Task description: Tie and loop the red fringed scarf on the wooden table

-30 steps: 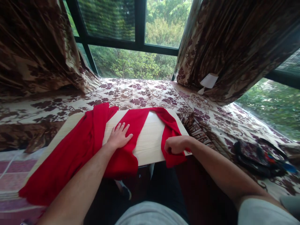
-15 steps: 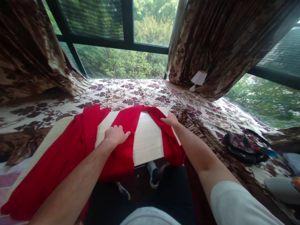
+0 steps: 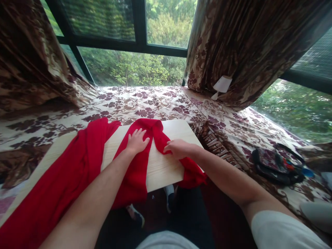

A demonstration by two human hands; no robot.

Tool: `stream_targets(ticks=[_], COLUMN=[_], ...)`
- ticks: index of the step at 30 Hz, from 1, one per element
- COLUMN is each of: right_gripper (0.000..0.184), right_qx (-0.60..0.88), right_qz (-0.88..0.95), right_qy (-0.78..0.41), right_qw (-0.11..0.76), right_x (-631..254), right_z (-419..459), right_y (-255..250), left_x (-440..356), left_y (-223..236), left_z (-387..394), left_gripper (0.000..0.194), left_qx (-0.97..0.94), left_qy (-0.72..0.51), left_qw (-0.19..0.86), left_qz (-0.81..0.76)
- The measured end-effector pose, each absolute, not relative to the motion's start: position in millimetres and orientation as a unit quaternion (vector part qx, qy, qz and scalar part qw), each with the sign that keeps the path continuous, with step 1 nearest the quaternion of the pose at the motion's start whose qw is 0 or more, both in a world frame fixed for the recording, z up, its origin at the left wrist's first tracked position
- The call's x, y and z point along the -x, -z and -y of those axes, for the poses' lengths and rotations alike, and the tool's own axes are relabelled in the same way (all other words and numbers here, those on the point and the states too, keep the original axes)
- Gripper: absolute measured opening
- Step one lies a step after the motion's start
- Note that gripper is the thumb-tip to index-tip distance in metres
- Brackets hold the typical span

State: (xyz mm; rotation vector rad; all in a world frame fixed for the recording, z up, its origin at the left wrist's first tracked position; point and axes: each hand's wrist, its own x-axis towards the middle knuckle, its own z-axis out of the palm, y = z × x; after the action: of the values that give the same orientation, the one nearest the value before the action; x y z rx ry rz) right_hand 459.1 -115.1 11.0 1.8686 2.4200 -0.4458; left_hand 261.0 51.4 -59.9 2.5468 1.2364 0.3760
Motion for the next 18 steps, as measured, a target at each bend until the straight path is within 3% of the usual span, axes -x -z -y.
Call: stream_targets(ticks=[2,7,10,13,18], right_gripper=[0.020,0.041,0.051,0.036,0.013], right_qx=[-0.637,-0.820,-0.837,-0.829,-0.847], right_qz=[-0.745,-0.522,-0.470,-0.483,-0.483], right_qy=[0.199,0.135,0.205,0.227,0.123], right_qw=[-0.015,-0.192,-0.189,-0.169,-0.185], right_x=[-463,-479,-474,-460,-452], right_z=[106,59,35,19,4], right_y=[-4,13,21,28,27], left_x=[-257,-248,-248,-248,-245], left_y=[68,79,79,77,75], left_z=[-58,-59,-53,-51,-50], left_gripper=[0.066,0.070,0.071,0.070,0.068], left_qx=[-0.875,-0.883,-0.881,-0.880,-0.844], left_qy=[-0.065,-0.038,-0.042,-0.053,-0.109], left_qw=[0.141,0.116,0.113,0.116,0.119], left_qz=[-0.458,-0.453,-0.457,-0.458,-0.511])
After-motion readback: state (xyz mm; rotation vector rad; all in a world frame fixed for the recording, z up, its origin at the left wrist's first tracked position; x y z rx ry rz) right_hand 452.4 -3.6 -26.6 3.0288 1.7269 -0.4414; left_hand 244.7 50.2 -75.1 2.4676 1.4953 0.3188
